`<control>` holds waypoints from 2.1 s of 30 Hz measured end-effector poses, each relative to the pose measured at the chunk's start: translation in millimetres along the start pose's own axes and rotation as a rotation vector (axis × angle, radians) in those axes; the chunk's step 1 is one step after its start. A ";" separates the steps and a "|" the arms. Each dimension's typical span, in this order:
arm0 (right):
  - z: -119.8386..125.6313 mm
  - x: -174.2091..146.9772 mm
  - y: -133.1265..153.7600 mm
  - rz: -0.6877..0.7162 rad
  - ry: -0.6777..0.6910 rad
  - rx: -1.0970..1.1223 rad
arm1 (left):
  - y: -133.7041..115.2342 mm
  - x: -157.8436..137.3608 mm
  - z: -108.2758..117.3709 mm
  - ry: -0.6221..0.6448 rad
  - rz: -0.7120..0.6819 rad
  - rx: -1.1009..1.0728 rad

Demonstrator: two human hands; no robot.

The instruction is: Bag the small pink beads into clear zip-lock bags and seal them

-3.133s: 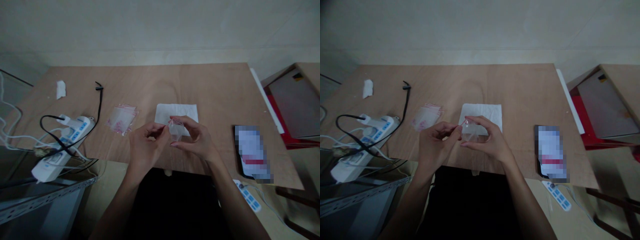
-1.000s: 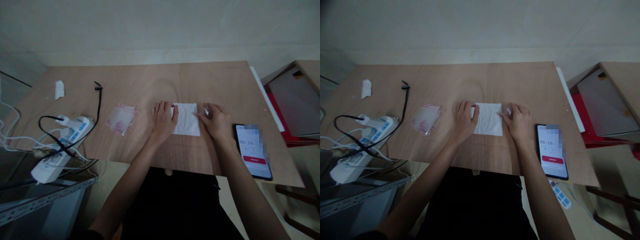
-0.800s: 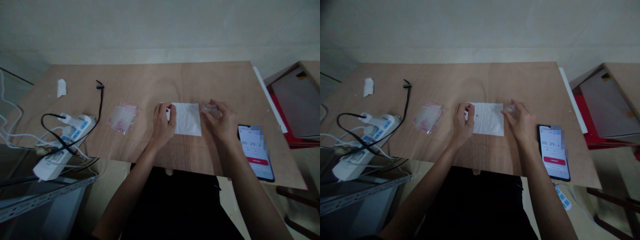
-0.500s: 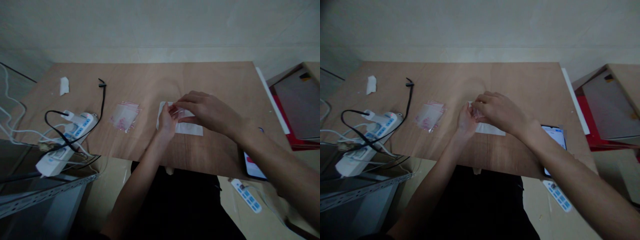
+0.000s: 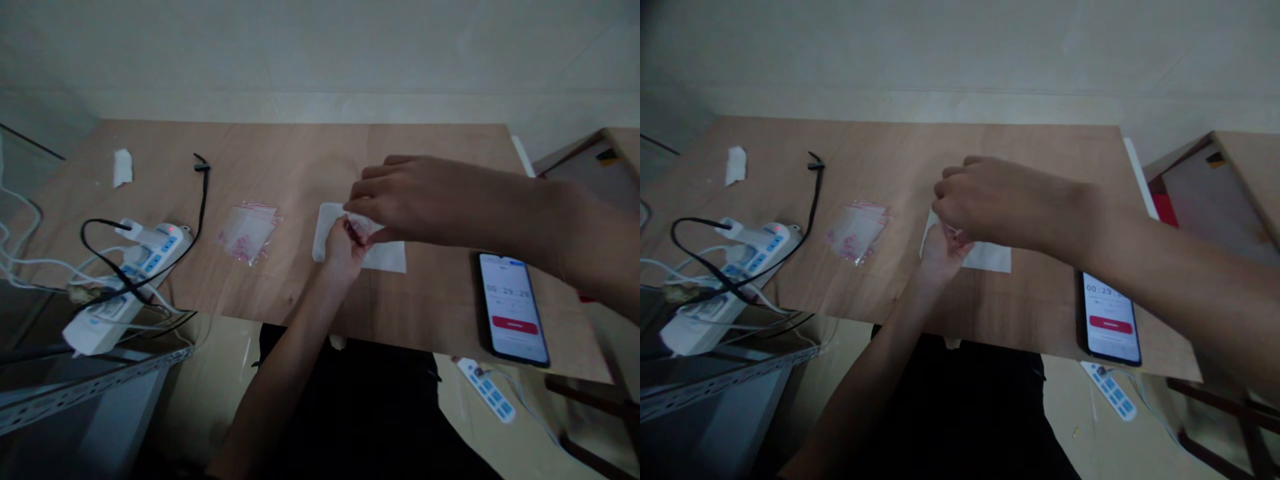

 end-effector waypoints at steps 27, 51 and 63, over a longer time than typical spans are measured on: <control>-30.4 -122.2 -115.3 -0.716 -0.371 -0.317 | -102.1 -40.4 92.4 -0.512 -0.779 1.153; -84.2 -76.3 -2.6 -0.321 -0.232 -0.293 | -81.9 -23.3 161.8 -0.569 -0.595 1.243; -57.7 -75.8 -27.3 -0.437 -0.382 -0.261 | -79.6 -39.5 146.4 -0.542 -0.573 1.335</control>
Point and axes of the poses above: each hand's wrist, its own x-axis towards the middle knuckle, its own z-axis out of the back of the hand, y = z × x, the point moved 10 cm from there along x, towards the middle knuckle, and after that the axes turned 3 degrees about -x, right-handed, at the moved point
